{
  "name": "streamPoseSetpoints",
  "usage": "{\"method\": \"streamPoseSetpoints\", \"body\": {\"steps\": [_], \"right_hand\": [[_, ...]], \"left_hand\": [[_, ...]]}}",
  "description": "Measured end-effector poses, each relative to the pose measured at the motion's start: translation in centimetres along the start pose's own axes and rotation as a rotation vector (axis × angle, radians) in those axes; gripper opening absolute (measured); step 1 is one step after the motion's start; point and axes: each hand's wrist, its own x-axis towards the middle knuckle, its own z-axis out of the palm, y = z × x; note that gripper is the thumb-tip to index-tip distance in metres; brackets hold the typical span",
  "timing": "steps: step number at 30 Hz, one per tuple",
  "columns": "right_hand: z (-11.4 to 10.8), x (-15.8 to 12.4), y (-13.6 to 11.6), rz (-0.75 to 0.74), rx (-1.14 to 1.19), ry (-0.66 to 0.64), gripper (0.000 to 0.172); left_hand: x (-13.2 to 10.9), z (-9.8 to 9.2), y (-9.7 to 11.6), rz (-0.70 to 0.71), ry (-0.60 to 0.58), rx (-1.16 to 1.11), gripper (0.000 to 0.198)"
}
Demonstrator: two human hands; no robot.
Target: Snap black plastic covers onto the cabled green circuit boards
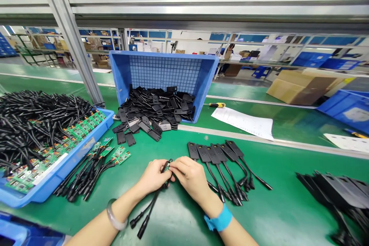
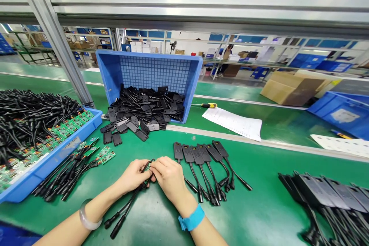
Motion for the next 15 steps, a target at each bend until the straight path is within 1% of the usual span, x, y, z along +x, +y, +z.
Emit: {"method": "streamPoseSetpoints", "body": {"steps": [2, 5, 7, 9, 11, 12, 14, 15], "right_hand": [[-0.1, 0.1, 0.1, -0.013, -0.026, -0.044, 0.024], [-0.1, 0.3, -0.1, -0.083, -0.141, -0.118, 0.024], [-0.1, 0.3, -0.5, -0.115, -0.239, -0.162, 0.023], [-0.5, 0.6, -0.7, -0.089, -0.26, -0.225, 0.018], [-1.3, 1.3, -0.1, 0.006, -0.205, -0.296, 0.013], [-1.8, 1.8, 0.7, 0.088, -0.198, -0.325, 0.011], [-3.2, 2.9, 3.2, 0.295, -0.28, -0.35, 0.012], [-4.0, 3.5, 4.9, 0.409, -0.373, -0.352, 0.014]], "left_hand": [[0.0, 0.0, -0.1, -0.006, -0.009, 0.02, 0.015], [0.1, 0.0, -0.2, -0.019, -0.036, 0.03, 0.014], [0.1, -0.1, -0.1, -0.041, -0.054, -0.003, 0.011], [0.2, -0.2, 0.1, -0.063, -0.063, -0.075, 0.012], [0.4, -0.5, 0.4, -0.068, -0.027, -0.162, 0.019], [0.4, -0.7, 0.4, -0.066, 0.007, -0.201, 0.024], [0.5, -1.0, 0.6, -0.058, 0.077, -0.27, 0.038], [0.5, -1.0, 0.6, -0.056, 0.099, -0.306, 0.046]]}}
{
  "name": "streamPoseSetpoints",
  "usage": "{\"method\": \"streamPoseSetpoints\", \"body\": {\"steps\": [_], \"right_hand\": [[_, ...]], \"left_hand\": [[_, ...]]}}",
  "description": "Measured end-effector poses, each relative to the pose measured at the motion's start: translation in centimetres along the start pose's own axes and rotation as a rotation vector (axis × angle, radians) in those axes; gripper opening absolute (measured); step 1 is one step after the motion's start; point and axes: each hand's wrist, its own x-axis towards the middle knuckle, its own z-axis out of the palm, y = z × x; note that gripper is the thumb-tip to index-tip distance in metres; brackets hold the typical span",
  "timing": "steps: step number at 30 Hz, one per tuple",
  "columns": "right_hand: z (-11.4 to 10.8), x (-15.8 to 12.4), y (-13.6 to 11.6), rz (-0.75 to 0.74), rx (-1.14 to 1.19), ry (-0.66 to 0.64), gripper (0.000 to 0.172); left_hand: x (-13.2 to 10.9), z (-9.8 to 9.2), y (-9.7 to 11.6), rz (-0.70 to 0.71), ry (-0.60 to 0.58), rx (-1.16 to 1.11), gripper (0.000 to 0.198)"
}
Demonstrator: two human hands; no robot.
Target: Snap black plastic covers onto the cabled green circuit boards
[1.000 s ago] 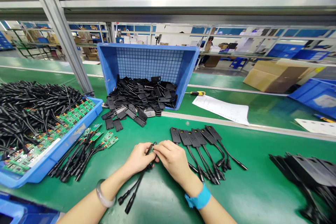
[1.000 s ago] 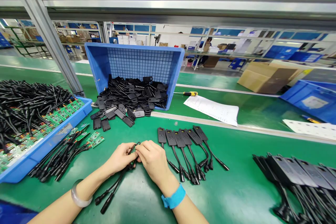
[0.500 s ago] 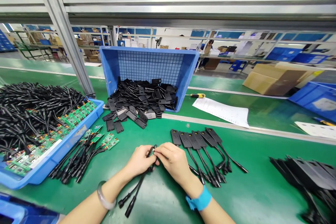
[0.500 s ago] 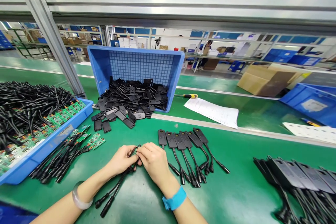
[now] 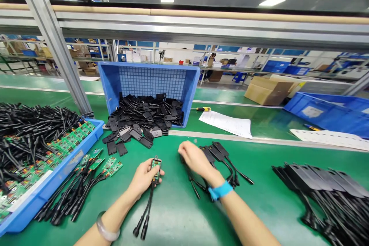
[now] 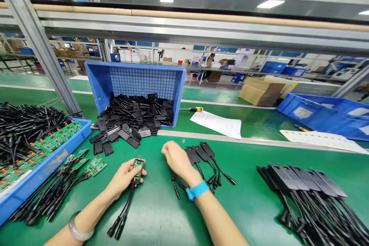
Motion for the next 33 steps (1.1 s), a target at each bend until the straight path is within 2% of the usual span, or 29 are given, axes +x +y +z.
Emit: {"method": "streamPoseSetpoints", "body": {"steps": [2, 5, 8, 11, 15, 18, 20, 22, 24, 27, 30, 32, 33], "right_hand": [[-0.5, 2.0, 3.3, 0.156, -0.095, 0.004, 0.018], [-0.4, 4.3, 7.1, 0.285, -0.171, -0.023, 0.02], [0.1, 5.9, 8.1, 0.33, -0.217, -0.036, 0.016], [0.7, 7.7, 6.1, 0.243, -0.211, -0.016, 0.02], [2.2, 10.5, 1.3, -0.043, -0.101, -0.027, 0.023], [3.7, 12.0, -2.0, -0.204, -0.031, -0.031, 0.04], [4.6, 12.3, -3.5, -0.248, -0.008, -0.032, 0.049], [5.0, 12.1, -4.4, -0.24, 0.0, -0.026, 0.05], [4.8, 11.4, -4.7, -0.21, 0.006, -0.013, 0.043], [3.5, 9.9, -4.3, -0.158, 0.043, 0.025, 0.032], [2.0, 8.0, -3.4, -0.101, 0.108, 0.09, 0.035], [1.3, 6.5, -2.8, -0.053, 0.229, 0.127, 0.038], [1.2, 5.6, -2.7, -0.02, 0.361, 0.138, 0.038]], "left_hand": [[0.0, 0.0, 0.1, -0.005, 0.004, -0.077, 0.057], [-0.1, 0.1, 0.3, -0.026, 0.0, -0.146, 0.066], [-0.1, 0.2, 0.3, -0.025, 0.006, -0.158, 0.073], [0.3, 0.2, -0.3, 0.001, 0.04, -0.159, 0.069], [0.8, 0.1, -1.1, 0.053, 0.074, -0.158, 0.062], [0.9, 0.0, -1.1, 0.065, 0.071, -0.168, 0.064], [0.8, -0.1, -0.8, 0.059, 0.076, -0.162, 0.068], [0.6, 0.0, -0.5, 0.039, 0.081, -0.155, 0.074], [0.5, 0.0, -0.4, 0.009, 0.074, -0.159, 0.077], [0.3, 0.2, -0.4, -0.014, 0.053, -0.203, 0.074], [0.2, 0.3, -0.3, -0.033, 0.043, -0.267, 0.074], [0.2, 0.3, -0.2, -0.046, 0.029, -0.299, 0.074], [0.1, 0.2, -0.1, -0.049, 0.019, -0.308, 0.074]]}}
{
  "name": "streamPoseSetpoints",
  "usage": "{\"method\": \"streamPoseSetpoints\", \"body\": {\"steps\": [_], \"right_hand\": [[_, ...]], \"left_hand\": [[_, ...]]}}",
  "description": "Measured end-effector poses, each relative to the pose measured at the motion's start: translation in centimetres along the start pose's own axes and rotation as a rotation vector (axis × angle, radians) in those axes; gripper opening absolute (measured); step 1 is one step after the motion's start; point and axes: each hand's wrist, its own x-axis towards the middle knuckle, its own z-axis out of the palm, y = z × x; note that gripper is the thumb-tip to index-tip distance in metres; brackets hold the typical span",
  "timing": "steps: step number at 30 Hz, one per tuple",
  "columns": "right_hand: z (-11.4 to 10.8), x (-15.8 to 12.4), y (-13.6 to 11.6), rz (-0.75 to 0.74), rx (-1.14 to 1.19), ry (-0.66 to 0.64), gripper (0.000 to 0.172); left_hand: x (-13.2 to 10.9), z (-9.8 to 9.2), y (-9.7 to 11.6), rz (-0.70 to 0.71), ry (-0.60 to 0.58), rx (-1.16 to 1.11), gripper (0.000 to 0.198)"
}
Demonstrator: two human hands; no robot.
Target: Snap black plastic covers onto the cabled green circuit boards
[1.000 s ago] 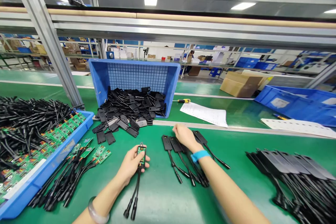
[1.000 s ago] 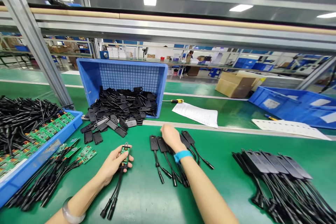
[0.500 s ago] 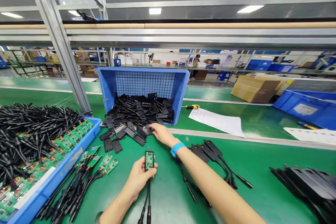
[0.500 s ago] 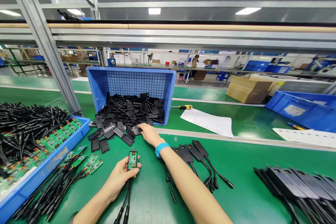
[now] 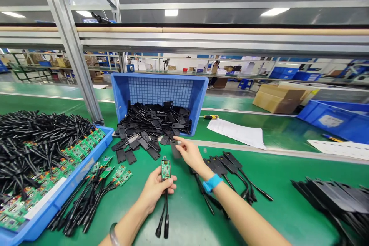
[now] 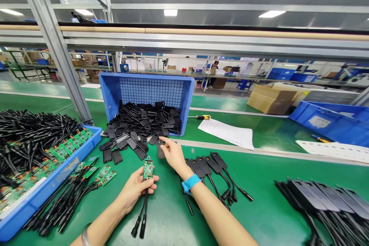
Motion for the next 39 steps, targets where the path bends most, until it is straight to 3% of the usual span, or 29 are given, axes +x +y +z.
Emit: {"method": "streamPoseSetpoints", "body": {"steps": [4, 8, 16, 27, 34, 37, 39], "right_hand": [[0.2, -3.7, -0.3, 0.145, 0.673, 0.004, 0.039], [1.6, -6.6, -1.1, 0.155, 0.862, -0.061, 0.037], [2.3, -7.6, -1.0, 0.184, 0.962, -0.042, 0.037], [2.5, -7.9, -1.1, 0.239, 0.971, -0.046, 0.045], [2.7, -7.8, -0.7, 0.323, 1.02, -0.202, 0.047], [3.2, -7.9, -0.9, 0.328, 0.907, -0.151, 0.047], [3.5, -8.2, -1.3, 0.254, 0.702, -0.051, 0.045]], "left_hand": [[-0.2, -0.1, 0.2, -0.01, -0.078, 0.009, 0.072], [-0.3, -0.1, 0.0, 0.027, -0.207, 0.006, 0.065], [-0.2, 0.4, -0.1, 0.026, -0.219, 0.101, 0.052], [-0.4, 0.6, -0.1, 0.078, -0.213, 0.2, 0.049], [-0.8, 0.8, -0.2, 0.111, -0.241, 0.31, 0.048], [-0.7, 0.9, -0.3, 0.086, -0.221, 0.313, 0.045], [-0.5, 0.9, -0.5, 0.091, -0.187, 0.237, 0.054]]}}
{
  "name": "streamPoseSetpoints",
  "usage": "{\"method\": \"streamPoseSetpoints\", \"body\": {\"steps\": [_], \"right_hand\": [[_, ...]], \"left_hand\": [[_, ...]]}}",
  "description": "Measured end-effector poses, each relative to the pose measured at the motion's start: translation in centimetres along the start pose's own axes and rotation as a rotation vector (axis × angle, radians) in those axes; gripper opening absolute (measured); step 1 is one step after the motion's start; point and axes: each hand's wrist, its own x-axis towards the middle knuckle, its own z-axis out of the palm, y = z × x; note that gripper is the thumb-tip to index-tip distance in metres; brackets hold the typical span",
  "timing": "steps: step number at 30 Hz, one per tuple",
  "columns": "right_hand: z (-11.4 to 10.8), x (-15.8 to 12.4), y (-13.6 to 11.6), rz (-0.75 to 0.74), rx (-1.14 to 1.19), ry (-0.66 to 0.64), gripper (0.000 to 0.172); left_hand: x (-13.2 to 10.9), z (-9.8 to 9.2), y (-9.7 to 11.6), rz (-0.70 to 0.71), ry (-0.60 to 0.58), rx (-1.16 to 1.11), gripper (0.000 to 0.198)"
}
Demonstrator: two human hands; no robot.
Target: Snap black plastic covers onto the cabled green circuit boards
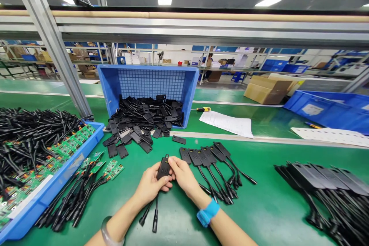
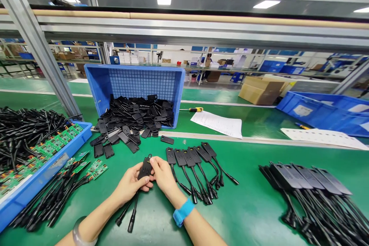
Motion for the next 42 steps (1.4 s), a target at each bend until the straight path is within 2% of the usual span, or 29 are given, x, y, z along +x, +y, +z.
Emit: {"method": "streamPoseSetpoints", "body": {"steps": [2, 4, 7, 9, 12, 14, 17, 19, 22, 26, 28, 31, 33, 38, 42], "right_hand": [[0.5, -0.4, -0.2, -0.154, -0.283, 0.067, 0.046], [0.9, -0.7, -0.5, -0.244, -0.539, 0.062, 0.055], [0.7, -0.5, -0.9, -0.195, -0.775, 0.023, 0.054], [0.3, -0.1, -1.2, -0.131, -0.925, 0.029, 0.052], [-0.5, 0.6, -1.3, -0.058, -1.146, 0.084, 0.051], [-1.0, 0.8, -1.0, -0.059, -1.224, 0.159, 0.051], [-1.7, 1.1, -0.2, -0.039, -1.254, 0.264, 0.055], [-1.9, 1.2, 0.3, 0.011, -1.254, 0.268, 0.057], [-1.7, 0.7, 0.5, 0.007, -1.221, 0.191, 0.051], [-0.8, -0.7, -0.2, -0.107, -1.121, 0.043, 0.048], [-0.3, -1.5, -0.4, -0.119, -1.069, -0.011, 0.057], [0.3, -2.0, -0.2, -0.008, -1.039, 0.022, 0.096], [0.6, -2.1, 0.1, 0.043, -1.03, 0.041, 0.111], [1.1, -2.1, -0.2, -0.028, -0.942, -0.029, 0.106], [1.4, -2.3, -1.3, 0.014, -0.937, -0.056, 0.107]], "left_hand": [[0.2, -0.1, -0.3, 0.023, 0.015, -0.108, 0.072], [0.3, -0.2, -0.5, 0.025, -0.013, -0.186, 0.095], [0.3, -0.6, -0.8, -0.014, -0.063, -0.194, 0.115], [0.3, -0.9, -0.9, -0.016, -0.048, -0.148, 0.116], [0.3, -1.2, -0.8, 0.021, 0.013, -0.032, 0.103], [0.3, -1.3, -0.7, 0.05, 0.037, 0.026, 0.095], [0.3, -1.4, -0.4, 0.064, 0.037, 0.055, 0.091], [0.3, -1.4, -0.3, 0.069, 0.037, 0.062, 0.089], [0.4, -1.6, -0.4, 0.092, 0.065, 0.085, 0.084], [0.8, -2.2, -0.9, 0.186, 0.155, 0.211, 0.069], [0.9, -2.5, -1.1, 0.227, 0.167, 0.295, 0.072], [1.0, -2.9, -1.1, 0.26, 0.15, 0.382, 0.085], [1.0, -2.9, -0.8, 0.261, 0.136, 0.435, 0.088], [0.7, -2.4, 0.3, 0.175, 0.028, 0.584, 0.085], [0.4, -2.2, 0.6, 0.154, 0.007, 0.617, 0.084]]}}
